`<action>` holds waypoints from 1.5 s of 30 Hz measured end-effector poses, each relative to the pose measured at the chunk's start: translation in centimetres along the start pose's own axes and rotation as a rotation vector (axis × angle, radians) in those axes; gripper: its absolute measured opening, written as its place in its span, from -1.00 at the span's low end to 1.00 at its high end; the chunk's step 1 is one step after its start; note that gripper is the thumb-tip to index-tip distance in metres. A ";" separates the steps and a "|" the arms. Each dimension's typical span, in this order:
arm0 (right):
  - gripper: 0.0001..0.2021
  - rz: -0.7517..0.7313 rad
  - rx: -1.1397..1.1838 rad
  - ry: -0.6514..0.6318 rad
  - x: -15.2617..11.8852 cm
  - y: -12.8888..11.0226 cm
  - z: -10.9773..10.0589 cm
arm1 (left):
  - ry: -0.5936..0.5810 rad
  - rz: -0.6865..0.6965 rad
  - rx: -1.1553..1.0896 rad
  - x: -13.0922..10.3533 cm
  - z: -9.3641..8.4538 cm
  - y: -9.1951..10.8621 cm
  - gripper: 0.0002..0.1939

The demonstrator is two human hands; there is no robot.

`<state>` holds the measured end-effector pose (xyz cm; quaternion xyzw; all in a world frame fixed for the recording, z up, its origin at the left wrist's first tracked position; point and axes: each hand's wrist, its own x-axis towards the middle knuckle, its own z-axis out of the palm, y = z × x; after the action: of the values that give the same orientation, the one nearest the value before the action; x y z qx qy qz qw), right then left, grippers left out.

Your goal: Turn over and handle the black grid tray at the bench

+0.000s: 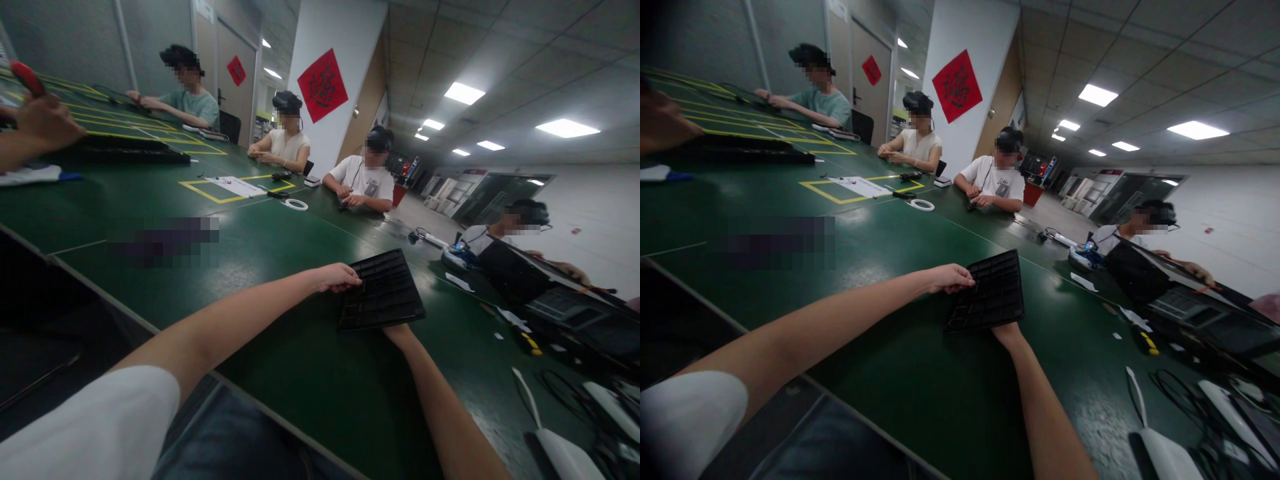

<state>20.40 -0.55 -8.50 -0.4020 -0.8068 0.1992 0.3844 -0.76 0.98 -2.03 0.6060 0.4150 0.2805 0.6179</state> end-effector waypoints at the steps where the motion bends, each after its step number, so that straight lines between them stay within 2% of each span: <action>1: -0.45 0.001 0.007 0.005 0.0 0.1 0.0 | 0.013 0.003 0.017 0.0 0.1 -0.1 -0.70; 4: -0.39 0.015 -0.019 0.027 -0.1 0.1 -0.1 | 0.084 0.056 0.152 0.1 0.6 -0.6 -0.71; 7: -0.34 0.055 -0.034 0.027 -0.3 0.1 -0.1 | 0.203 0.231 0.344 0.2 0.9 -0.9 -0.78; 10: -0.32 0.067 -0.020 0.039 -0.4 0.1 -0.1 | 0.230 0.343 0.450 0.2 0.9 -0.9 -0.88; 14: -0.35 0.035 -0.012 0.079 -0.4 -0.1 0.0 | 0.202 0.404 0.626 0.1 0.7 -0.3 -0.95; 16: -0.32 0.080 -0.007 0.083 -0.4 -0.1 -0.1 | 0.224 0.416 0.703 0.0 0.8 -0.1 -0.91; 19: -0.23 0.169 -0.005 0.072 -0.5 -0.1 -0.2 | 0.285 0.385 0.800 -0.2 1.1 0.1 -0.74; 21: -0.23 0.172 -0.006 0.063 -0.6 0.1 -0.3 | 0.322 0.373 0.872 -0.3 1.3 0.0 -0.68; 24: -0.28 0.159 0.007 0.069 -0.5 0.5 -0.3 | 0.311 0.415 0.919 -0.3 1.3 -0.1 -0.77; 26: -0.30 0.148 -0.018 0.098 -0.5 0.9 -0.3 | 0.273 0.449 0.886 -0.2 1.3 -0.2 -0.85; 29: -0.34 0.137 -0.077 0.097 -0.5 1.2 -0.4 | 0.241 0.466 0.806 0.0 1.3 -0.2 -0.86; 34: -0.29 0.159 -0.102 0.062 -0.7 0.9 -0.6 | 0.244 0.517 0.793 -0.2 1.2 0.0 -0.86; 36: -0.26 0.154 -0.105 0.051 -0.7 0.7 -0.6 | 0.250 0.527 0.724 -0.3 1.3 0.2 -0.87; 38: -0.28 0.136 -0.101 0.042 -0.6 0.5 -0.6 | 0.284 0.452 0.487 -0.4 1.6 0.3 -0.88; 41: -0.35 0.070 -0.091 0.022 -0.5 0.2 -0.6 | 0.352 0.256 0.092 -0.1 1.9 0.3 -0.89; 45: -0.37 0.043 -0.082 -0.007 -0.4 0.2 -0.5 | 0.335 0.161 -0.011 0.2 2.1 0.4 -0.81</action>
<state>21.06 -0.75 -8.56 -0.4339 -0.8068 0.1756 0.3606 1.18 0.08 -1.86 0.5786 0.4607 0.4283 0.5192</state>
